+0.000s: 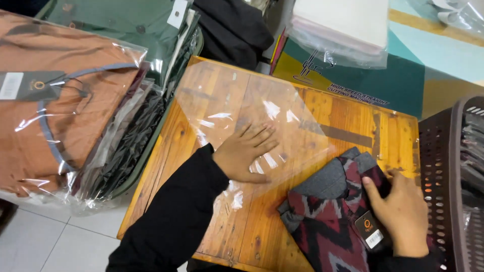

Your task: A person is neatly folding a shirt and packaging it into a clear plastic bag with an adhesive seal.

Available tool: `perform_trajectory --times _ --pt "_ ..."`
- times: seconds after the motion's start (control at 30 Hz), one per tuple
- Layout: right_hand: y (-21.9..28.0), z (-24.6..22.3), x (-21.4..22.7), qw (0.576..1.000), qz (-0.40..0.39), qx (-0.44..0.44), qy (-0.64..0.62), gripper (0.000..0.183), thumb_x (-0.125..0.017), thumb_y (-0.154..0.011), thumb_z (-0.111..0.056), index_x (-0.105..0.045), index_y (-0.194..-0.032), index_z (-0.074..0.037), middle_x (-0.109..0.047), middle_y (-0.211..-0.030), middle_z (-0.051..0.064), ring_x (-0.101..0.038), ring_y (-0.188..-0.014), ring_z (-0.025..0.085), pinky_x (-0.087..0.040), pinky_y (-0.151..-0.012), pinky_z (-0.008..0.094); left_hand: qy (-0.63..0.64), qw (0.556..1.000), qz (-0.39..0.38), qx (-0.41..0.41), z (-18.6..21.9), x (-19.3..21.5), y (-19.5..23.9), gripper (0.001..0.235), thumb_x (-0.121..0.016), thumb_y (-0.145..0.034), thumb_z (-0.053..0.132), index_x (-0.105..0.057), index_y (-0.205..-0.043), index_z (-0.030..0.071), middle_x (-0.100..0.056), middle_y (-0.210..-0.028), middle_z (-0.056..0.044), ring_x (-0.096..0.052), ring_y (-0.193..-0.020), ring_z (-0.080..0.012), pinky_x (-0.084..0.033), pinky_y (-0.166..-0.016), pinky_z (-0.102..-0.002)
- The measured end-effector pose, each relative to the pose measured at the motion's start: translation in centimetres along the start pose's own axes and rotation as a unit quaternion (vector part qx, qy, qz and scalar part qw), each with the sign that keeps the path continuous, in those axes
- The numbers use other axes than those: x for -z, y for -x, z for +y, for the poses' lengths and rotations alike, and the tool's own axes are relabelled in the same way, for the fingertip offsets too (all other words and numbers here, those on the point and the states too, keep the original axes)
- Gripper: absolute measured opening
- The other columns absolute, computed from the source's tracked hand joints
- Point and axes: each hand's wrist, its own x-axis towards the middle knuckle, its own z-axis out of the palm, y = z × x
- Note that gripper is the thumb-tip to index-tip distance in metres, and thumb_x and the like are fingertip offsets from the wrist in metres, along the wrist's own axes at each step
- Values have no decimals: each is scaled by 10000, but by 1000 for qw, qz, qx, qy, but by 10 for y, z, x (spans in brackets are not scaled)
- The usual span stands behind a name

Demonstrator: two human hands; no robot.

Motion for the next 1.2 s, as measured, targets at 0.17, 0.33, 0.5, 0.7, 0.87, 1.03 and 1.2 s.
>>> perform_trajectory --times 0.17,0.33,0.5,0.7,0.87,1.03,1.2 --pt "-14 34 -28 1000 -2 -24 11 732 -416 -1025 -616 -643 -1349 0 -660 -1256 317 -599 -1209 488 -481 -977 552 -91 995 -35 6 -6 -29 0 844 -328 -997 709 -269 -1631 156 -199 -1708 -130 -138 -1587 -306 -74 -1259 -537" --pt "-11 23 -31 994 -16 -70 -86 606 -518 -976 -632 -743 -1075 -78 -765 -999 236 -674 -1019 475 -491 -809 496 -96 995 19 7 -5 -33 1 520 -363 -1082 391 -462 -1545 174 -365 -1651 -113 -322 -1530 -333 -178 -1248 -544" --pt "11 12 -49 991 39 89 -89 421 -620 -953 -492 -684 -1044 -87 -693 -868 131 -655 -886 330 -476 -822 429 -50 998 -1 29 -5 -26 -1 513 -297 -1100 369 -464 -1542 168 -371 -1641 -125 -294 -1535 -331 -160 -1236 -530" --pt "33 -20 -56 980 -28 186 -65 435 -451 -986 -512 -631 -1110 -135 -721 -905 109 -685 -880 352 -479 -703 459 29 998 -17 44 -6 -19 -4 530 -233 -1107 334 -413 -1570 152 -372 -1640 -121 -270 -1541 -331 -142 -1226 -528" --pt "31 -42 -59 965 -1 254 -63 420 -455 -1004 -482 -630 -1098 -112 -704 -838 110 -672 -798 355 -463 -654 467 50 998 -30 36 -4 -18 -5 536 -184 -1114 347 -318 -1613 207 -329 -1670 -95 -230 -1563 -302 -105 -1234 -506" --pt "15 -61 -61 951 34 285 -117 338 -658 -950 -410 -615 -1056 -92 -657 -728 176 -707 -818 427 -548 -713 501 120 992 -8 20 -2 -22 -2 484 -301 -1106 359 -452 -1561 291 -404 -1651 -79 -347 -1526 -342 -161 -1226 -567" --pt "5 -51 -59 951 68 261 -152 325 -679 -958 -383 -611 -1089 -93 -634 -727 199 -686 -816 455 -529 -692 512 144 989 4 23 -8 -19 -4 475 -292 -1122 367 -497 -1533 243 -394 -1654 -88 -331 -1531 -350 -171 -1223 -569"
